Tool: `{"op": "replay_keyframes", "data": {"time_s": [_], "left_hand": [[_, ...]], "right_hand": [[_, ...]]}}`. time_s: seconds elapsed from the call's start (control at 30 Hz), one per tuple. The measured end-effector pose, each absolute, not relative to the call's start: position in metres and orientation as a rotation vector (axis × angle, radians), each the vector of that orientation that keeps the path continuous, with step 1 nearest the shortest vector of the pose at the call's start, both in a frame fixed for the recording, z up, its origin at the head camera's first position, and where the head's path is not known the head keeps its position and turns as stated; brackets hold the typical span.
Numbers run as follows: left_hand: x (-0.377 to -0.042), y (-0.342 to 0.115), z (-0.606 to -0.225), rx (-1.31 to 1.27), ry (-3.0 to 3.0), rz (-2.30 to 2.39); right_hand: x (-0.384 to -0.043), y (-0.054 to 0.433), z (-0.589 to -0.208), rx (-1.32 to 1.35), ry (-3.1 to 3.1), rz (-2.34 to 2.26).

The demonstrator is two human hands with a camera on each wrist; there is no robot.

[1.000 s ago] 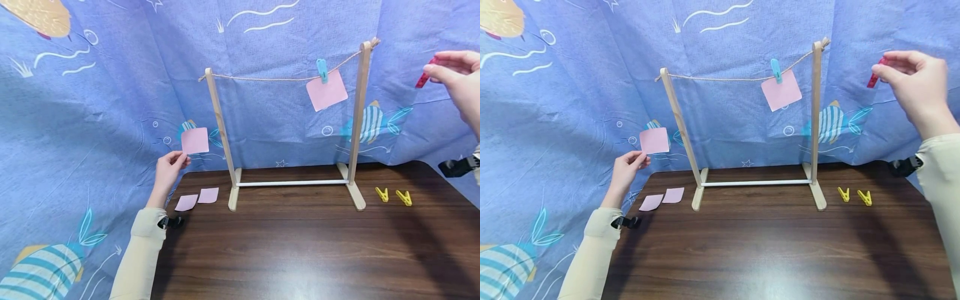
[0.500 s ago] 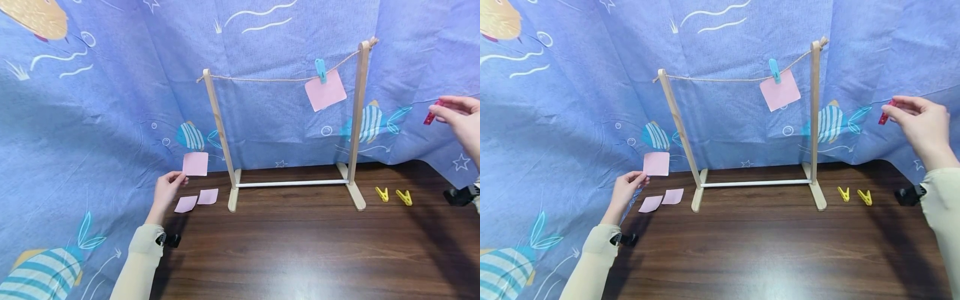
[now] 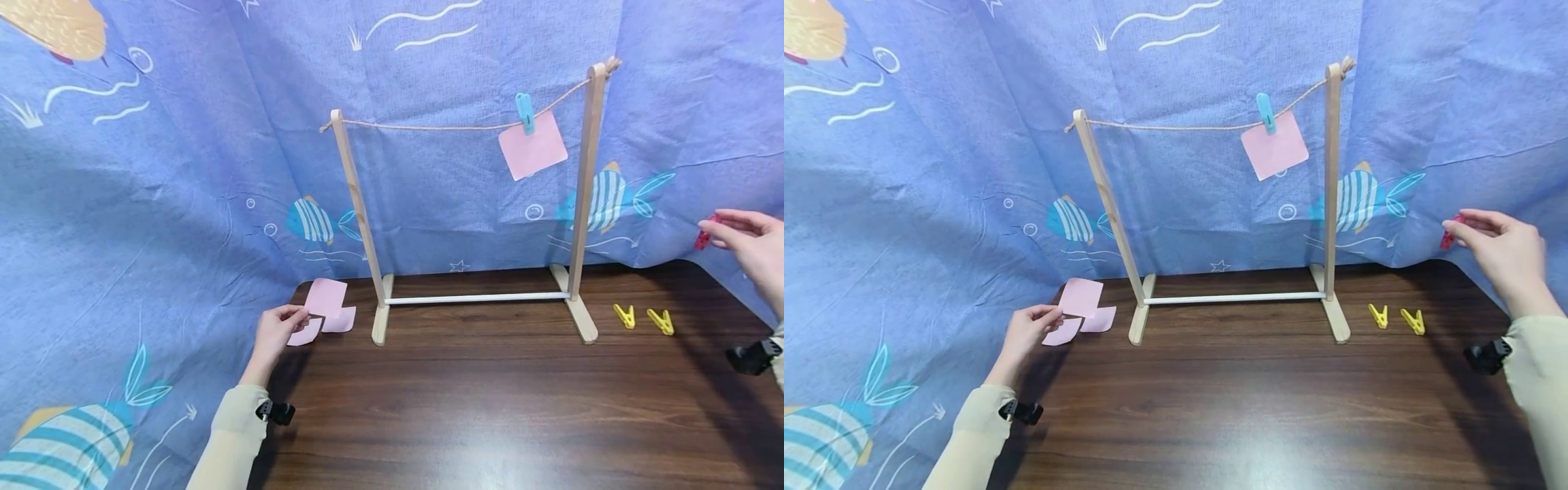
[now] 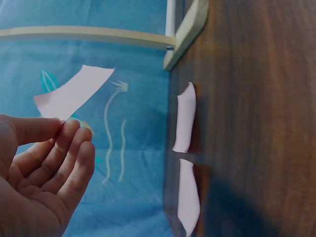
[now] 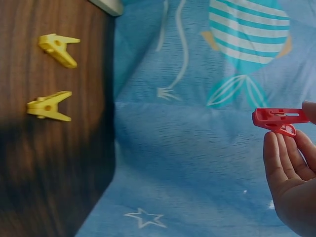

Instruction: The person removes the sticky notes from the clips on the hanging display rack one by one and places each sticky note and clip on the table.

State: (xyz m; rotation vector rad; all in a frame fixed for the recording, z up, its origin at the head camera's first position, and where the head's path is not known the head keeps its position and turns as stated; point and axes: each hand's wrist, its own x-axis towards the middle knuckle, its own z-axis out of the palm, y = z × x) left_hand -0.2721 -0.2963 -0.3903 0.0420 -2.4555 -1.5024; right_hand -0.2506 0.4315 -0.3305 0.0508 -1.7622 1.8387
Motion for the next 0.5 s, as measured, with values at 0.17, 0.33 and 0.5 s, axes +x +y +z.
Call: {"op": "replay_keyframes", "data": {"time_s": [0.17, 0.33, 0.5], "left_hand": [[-0.27, -0.301, -0.401, 0.085, -2.53, -1.491], [-0.269, -0.304, -0.411, 0.122, -2.566, -1.521], [-0.263, -0.311, -0.421, 0.16, -2.562, -1.592]], "right_hand": [[-0.248, 0.43, -0.345, -0.127, -1.991, 1.638], [-0.245, 0.434, -0.359, -0.169, -2.091, 1.577], [-0.245, 0.443, -0.375, -0.176, -2.159, 1.577]]}}
